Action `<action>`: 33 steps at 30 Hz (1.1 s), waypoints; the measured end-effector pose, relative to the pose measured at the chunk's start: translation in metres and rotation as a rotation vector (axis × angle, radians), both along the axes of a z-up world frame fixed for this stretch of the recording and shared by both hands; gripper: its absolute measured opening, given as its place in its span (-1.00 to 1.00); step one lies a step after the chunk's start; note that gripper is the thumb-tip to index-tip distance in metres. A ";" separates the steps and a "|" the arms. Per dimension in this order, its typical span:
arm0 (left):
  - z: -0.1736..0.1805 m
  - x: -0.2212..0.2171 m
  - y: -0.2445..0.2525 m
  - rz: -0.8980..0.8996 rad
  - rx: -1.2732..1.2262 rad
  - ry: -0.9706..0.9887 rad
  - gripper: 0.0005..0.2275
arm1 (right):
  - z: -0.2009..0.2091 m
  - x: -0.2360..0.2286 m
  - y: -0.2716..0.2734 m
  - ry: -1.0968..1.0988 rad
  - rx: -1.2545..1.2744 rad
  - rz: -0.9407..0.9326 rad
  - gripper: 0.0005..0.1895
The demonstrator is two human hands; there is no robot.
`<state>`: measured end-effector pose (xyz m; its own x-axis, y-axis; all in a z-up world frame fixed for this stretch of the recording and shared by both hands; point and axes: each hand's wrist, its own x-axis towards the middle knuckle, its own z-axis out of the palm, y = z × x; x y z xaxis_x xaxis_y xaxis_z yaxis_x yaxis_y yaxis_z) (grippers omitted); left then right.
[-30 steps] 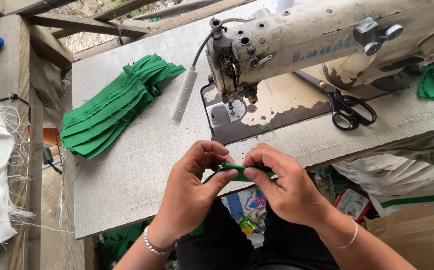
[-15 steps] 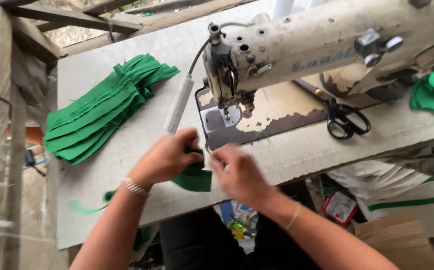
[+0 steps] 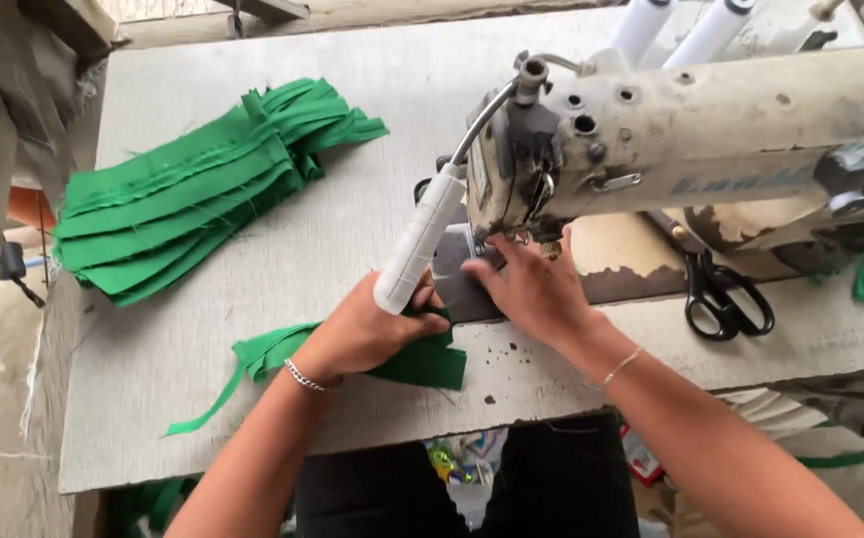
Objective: Sewing and preparing green zippers using an industrial sewing machine
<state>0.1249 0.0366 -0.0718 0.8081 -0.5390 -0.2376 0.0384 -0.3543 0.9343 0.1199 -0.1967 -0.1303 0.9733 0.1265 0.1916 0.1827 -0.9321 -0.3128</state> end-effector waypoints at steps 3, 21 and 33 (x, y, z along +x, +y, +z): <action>-0.006 0.002 0.004 -0.014 0.029 -0.056 -0.89 | -0.034 0.010 -0.011 -0.447 -0.106 0.083 -0.78; -0.006 -0.001 -0.002 -0.009 0.082 -0.194 -0.68 | -0.037 0.025 -0.118 -0.344 -0.521 -0.102 -0.66; 0.008 0.002 -0.004 0.037 0.120 -0.133 -0.86 | -0.036 0.003 -0.024 -0.242 -0.162 0.166 -0.93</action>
<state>0.1273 0.0328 -0.0635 0.8555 -0.4822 -0.1886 -0.0672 -0.4646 0.8830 0.1225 -0.2207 -0.1660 0.8659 0.3266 0.3788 0.3866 -0.9176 -0.0926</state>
